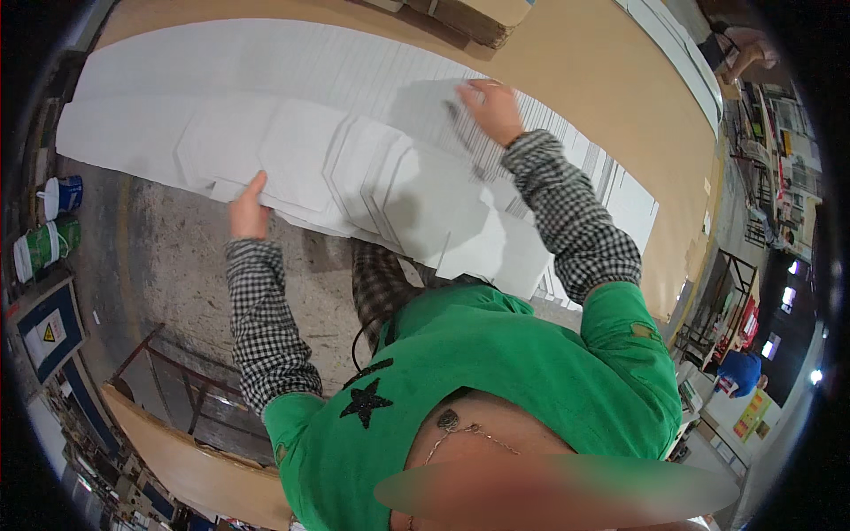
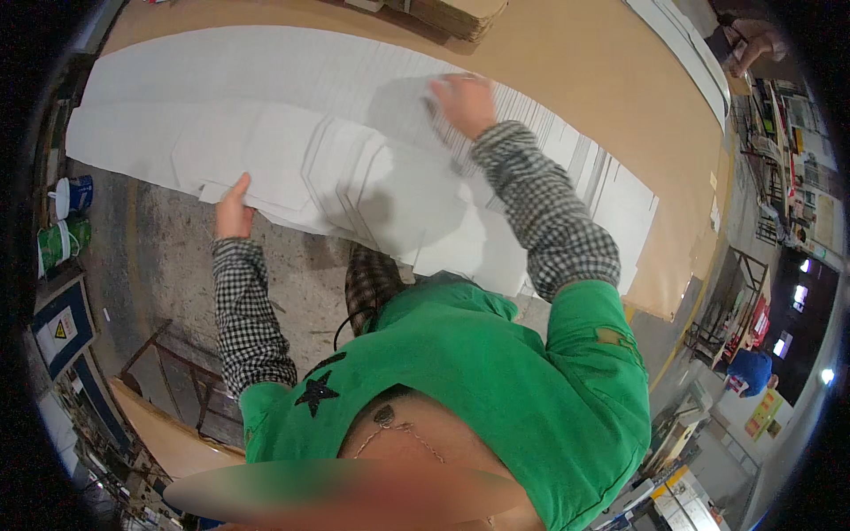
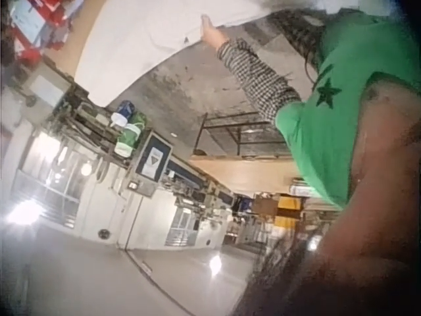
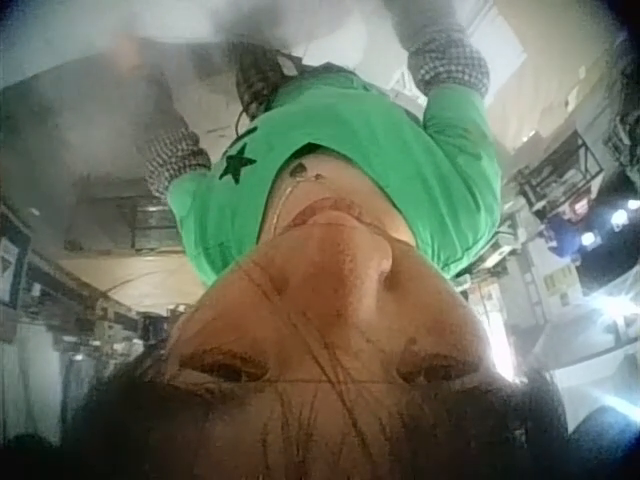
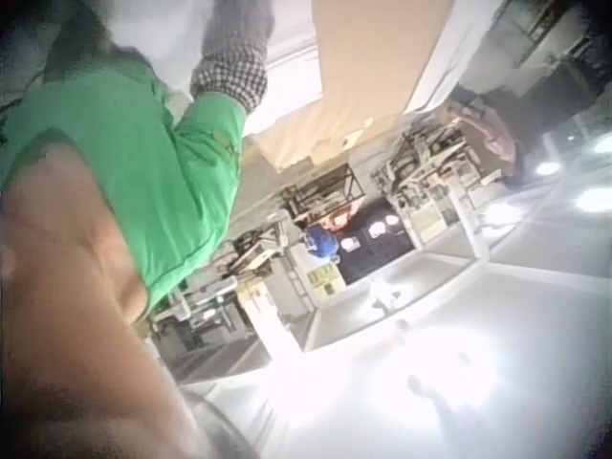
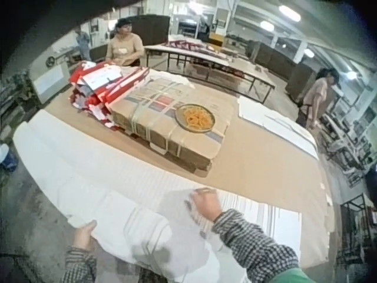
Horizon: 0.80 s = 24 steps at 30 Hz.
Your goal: Organizing and stacking large die-cut paper sheets on a work table in a factory setting.
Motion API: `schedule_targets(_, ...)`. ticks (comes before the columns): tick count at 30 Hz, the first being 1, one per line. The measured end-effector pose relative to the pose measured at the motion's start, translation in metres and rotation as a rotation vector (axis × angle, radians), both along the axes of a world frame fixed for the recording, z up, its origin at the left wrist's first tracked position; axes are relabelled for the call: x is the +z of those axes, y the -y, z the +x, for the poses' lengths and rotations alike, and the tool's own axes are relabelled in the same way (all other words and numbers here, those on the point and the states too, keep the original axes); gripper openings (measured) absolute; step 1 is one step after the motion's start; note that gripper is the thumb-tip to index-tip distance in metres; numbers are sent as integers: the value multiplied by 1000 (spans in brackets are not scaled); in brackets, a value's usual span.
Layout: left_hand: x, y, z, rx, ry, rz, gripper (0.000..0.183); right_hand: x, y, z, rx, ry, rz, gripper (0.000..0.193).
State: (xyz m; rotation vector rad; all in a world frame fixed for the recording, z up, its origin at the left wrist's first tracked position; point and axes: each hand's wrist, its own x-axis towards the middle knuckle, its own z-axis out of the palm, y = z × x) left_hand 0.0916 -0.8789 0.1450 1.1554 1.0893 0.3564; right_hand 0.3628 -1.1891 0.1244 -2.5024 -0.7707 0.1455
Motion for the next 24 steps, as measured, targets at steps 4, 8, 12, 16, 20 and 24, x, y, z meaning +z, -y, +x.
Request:
schedule_targets(4, 29, 34, 7, -147, -266, 414, 62, 7, 66, 21, -254, -87, -473, 65)
schedule_targets(8, 27, 20, -5, -137, -32, 326, 56, -21, 90, 14, -406, -18, -539, 73)
schedule_targets(12, 16, -16, 12, 79, -335, -105, 37, -33, 86, 14, -386, 79, -507, 70)
schedule_targets(16, 33, 21, 12, -234, -273, 612, 32, -44, 93, 17, -396, 109, -472, 69)
schedule_targets(20, 17, -1, 8, -80, -65, 384, 41, -39, 89, 17, -390, 127, -455, 66)
schedule_targets(24, 28, -7, 26, -11, -176, 41, 50, -45, 91, 17, -382, 154, -457, 61)
